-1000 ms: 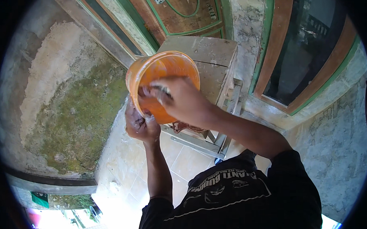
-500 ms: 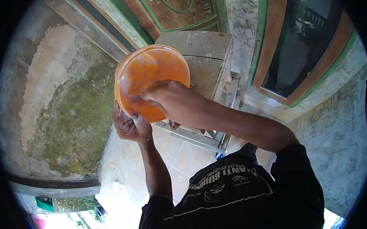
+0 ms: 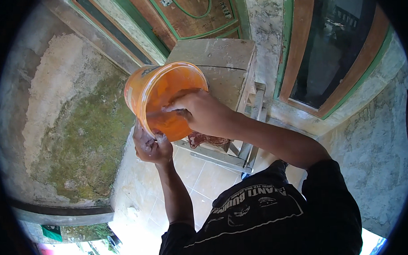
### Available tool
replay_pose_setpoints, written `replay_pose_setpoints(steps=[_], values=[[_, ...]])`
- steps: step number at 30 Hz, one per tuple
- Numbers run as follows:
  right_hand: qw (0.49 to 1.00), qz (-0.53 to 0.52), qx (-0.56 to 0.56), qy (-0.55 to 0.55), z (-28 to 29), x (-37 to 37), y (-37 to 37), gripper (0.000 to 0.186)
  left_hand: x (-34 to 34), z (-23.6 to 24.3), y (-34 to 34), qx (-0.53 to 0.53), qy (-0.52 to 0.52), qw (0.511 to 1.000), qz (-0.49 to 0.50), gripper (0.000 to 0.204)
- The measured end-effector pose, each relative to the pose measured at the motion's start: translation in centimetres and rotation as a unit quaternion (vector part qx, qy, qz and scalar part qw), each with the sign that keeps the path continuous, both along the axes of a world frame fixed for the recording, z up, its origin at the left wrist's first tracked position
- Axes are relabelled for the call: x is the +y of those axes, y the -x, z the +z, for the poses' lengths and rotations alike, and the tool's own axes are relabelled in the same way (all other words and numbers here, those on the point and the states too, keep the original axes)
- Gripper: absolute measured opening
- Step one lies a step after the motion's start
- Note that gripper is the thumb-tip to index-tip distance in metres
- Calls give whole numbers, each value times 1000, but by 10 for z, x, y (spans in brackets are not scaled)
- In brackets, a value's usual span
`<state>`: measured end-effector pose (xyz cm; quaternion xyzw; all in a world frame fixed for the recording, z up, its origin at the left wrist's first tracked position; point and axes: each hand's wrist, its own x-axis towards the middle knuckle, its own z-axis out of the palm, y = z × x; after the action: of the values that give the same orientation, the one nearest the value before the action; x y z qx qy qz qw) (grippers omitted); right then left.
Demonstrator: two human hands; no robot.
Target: The person sands a wall with a piece of sandpaper, takes a white paste from an orange bucket using a scraper, and spreads the paste onto the wall surface.
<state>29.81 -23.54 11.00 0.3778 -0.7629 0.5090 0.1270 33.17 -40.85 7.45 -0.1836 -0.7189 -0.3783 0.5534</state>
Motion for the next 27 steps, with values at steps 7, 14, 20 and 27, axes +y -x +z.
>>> replay_pose_setpoints(steps=[7, 14, 20, 27], values=[[997, 14, -67, -23, -4, -4, -10, 22, 7, 5, 7, 28, -38, 999, 24, 51], [974, -37, -132, 182, 17, 17, 4, 19, -8, 5, 4, 38, -54, 997, 39, 43], [965, -57, -112, 228, 17, 21, -5, 18, -2, 8, 4, 49, -77, 996, 24, 36], [892, -2, -280, 354, 12, 30, -13, 19, 5, 13, 6, 31, -106, 994, 10, 41]])
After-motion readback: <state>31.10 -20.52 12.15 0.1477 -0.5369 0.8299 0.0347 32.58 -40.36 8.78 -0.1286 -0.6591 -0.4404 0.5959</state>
